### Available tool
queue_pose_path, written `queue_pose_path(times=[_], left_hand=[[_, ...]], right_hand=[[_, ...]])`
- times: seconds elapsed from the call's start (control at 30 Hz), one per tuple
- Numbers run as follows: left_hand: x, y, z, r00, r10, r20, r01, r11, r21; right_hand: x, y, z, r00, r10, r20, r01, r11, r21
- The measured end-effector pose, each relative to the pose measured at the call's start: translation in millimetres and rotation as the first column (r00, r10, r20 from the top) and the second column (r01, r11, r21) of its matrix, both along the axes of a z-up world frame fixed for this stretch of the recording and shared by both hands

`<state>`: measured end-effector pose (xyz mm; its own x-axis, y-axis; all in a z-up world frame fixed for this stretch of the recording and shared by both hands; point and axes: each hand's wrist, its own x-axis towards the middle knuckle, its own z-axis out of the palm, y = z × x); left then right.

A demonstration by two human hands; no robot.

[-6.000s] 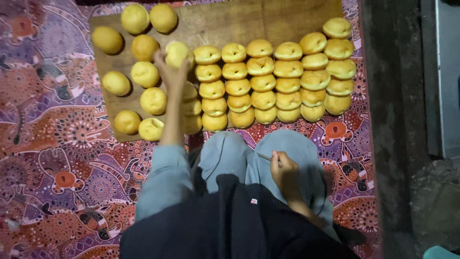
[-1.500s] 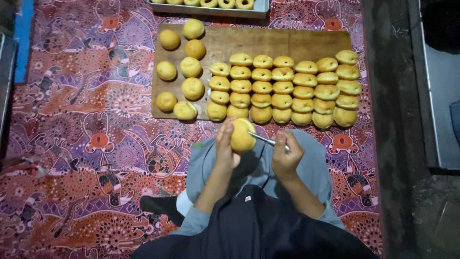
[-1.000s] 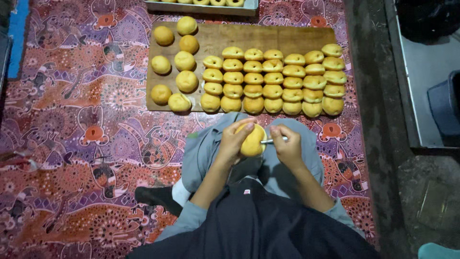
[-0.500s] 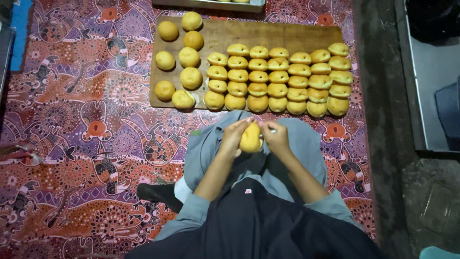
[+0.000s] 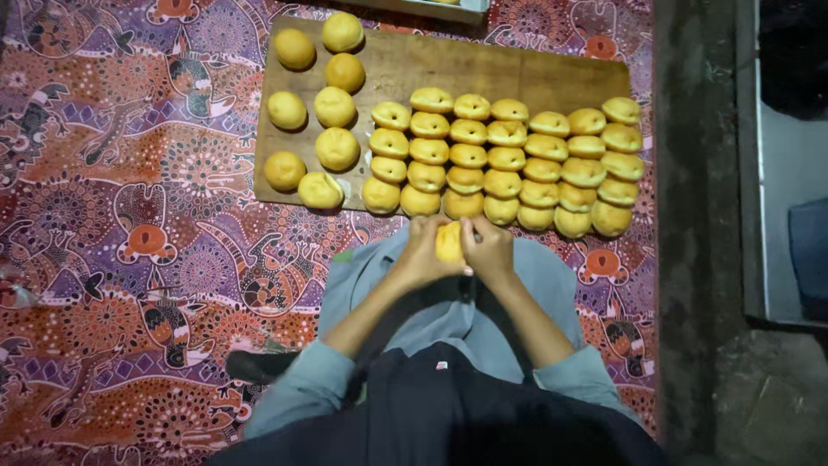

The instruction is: The person sits on a patterned floor mat and uses a small metal tool to poke a hole into the center of each round bun. They pick up buns from a wooden board, poke them, and place them back in rows.

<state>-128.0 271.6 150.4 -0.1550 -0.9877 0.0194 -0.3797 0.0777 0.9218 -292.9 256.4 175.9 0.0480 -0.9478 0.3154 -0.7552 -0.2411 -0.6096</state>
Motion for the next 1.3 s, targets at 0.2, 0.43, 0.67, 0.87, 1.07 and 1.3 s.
queue_pose_path(times=[0.2,0.43,0.67,0.87,1.07,1.3], left_hand=[[79,-146,-20,0.969,-0.178,0.169,0.174,0.984,0.037],[141,-332,-101,0.987,0.012,0.159,-0.001,0.998,-0.065],[118,-357,-159,0.956,-0.131,0.261,0.157,0.984,-0.079],[154,-256,-138,0.875,0.459,-0.155,-0.48,0.864,-0.15],[203,-89,-153,0.32,0.841,0.436,-0.844,0.462,-0.273],[170,-59,-132,0.72,0.654,0.234,-0.679,0.733,0.041]], right_hand=[[-29,-22,15,0.975,-0.12,0.186,0.128,0.991,-0.032],[-74,-5,-13,0.855,-0.419,0.306,0.34,0.898,0.281],[-90,9,-43,0.835,-0.463,0.297,0.369,0.872,0.322],[-77,14,-38,0.835,-0.429,0.344,0.306,0.883,0.357],[-57,31,-14,0.846,-0.412,0.339,0.281,0.884,0.373],[-34,59,6,0.857,-0.303,0.418,0.183,0.935,0.303]])
